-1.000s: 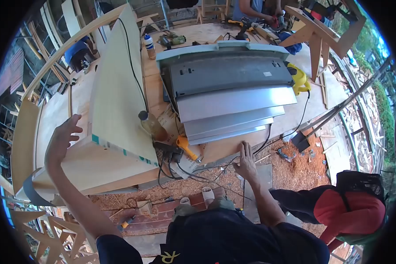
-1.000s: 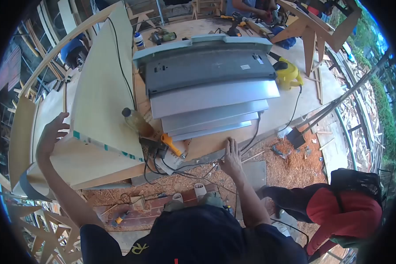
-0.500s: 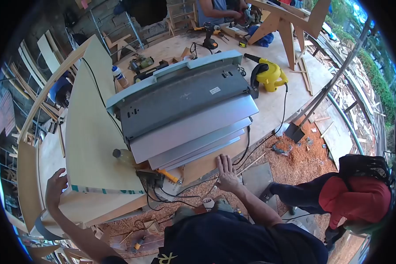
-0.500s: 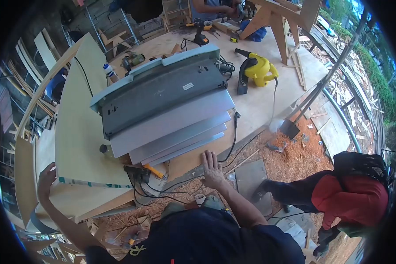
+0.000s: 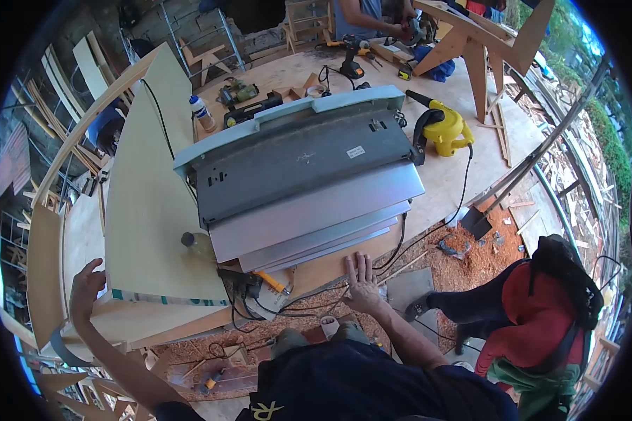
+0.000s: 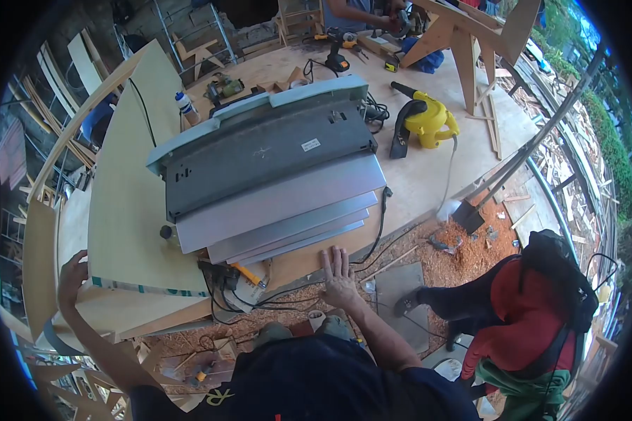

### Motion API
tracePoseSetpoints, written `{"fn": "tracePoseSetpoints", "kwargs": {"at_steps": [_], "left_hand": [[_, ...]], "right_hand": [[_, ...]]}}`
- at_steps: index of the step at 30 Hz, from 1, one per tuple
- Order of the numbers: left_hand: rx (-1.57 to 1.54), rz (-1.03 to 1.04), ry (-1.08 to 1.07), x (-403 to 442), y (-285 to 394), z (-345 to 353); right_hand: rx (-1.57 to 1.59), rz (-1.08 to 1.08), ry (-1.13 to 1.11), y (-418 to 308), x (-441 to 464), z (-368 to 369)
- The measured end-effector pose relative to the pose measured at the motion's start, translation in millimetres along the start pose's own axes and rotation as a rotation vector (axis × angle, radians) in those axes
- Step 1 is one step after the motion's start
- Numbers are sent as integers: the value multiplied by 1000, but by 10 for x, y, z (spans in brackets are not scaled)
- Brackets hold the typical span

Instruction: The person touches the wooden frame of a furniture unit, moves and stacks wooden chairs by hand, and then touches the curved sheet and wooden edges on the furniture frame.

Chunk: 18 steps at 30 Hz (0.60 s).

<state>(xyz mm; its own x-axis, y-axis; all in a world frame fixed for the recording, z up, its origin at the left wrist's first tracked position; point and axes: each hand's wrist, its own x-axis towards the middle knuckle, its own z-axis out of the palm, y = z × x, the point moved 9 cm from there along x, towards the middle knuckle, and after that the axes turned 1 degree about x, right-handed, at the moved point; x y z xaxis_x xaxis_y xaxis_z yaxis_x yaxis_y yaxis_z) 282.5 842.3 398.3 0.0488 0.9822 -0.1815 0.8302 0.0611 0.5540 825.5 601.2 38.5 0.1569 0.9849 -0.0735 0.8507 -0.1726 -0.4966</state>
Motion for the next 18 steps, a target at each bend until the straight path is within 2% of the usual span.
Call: {"fn": "tracePoseSetpoints", "kwargs": {"at_steps": [5, 6, 12, 18], "left_hand": [[-52, -23, 40, -43, 70, 15], [88, -45, 22, -99, 189, 22], [163, -69, 68, -144, 194, -21], [188, -93, 143, -208, 265, -30]], "right_hand": [[-54, -17, -6, -61, 14, -35], [-47, -36, 10, -102, 13, -38], [-26, -114, 76, -164, 28, -16], [-36, -114, 44, -209, 28, -29]]}}
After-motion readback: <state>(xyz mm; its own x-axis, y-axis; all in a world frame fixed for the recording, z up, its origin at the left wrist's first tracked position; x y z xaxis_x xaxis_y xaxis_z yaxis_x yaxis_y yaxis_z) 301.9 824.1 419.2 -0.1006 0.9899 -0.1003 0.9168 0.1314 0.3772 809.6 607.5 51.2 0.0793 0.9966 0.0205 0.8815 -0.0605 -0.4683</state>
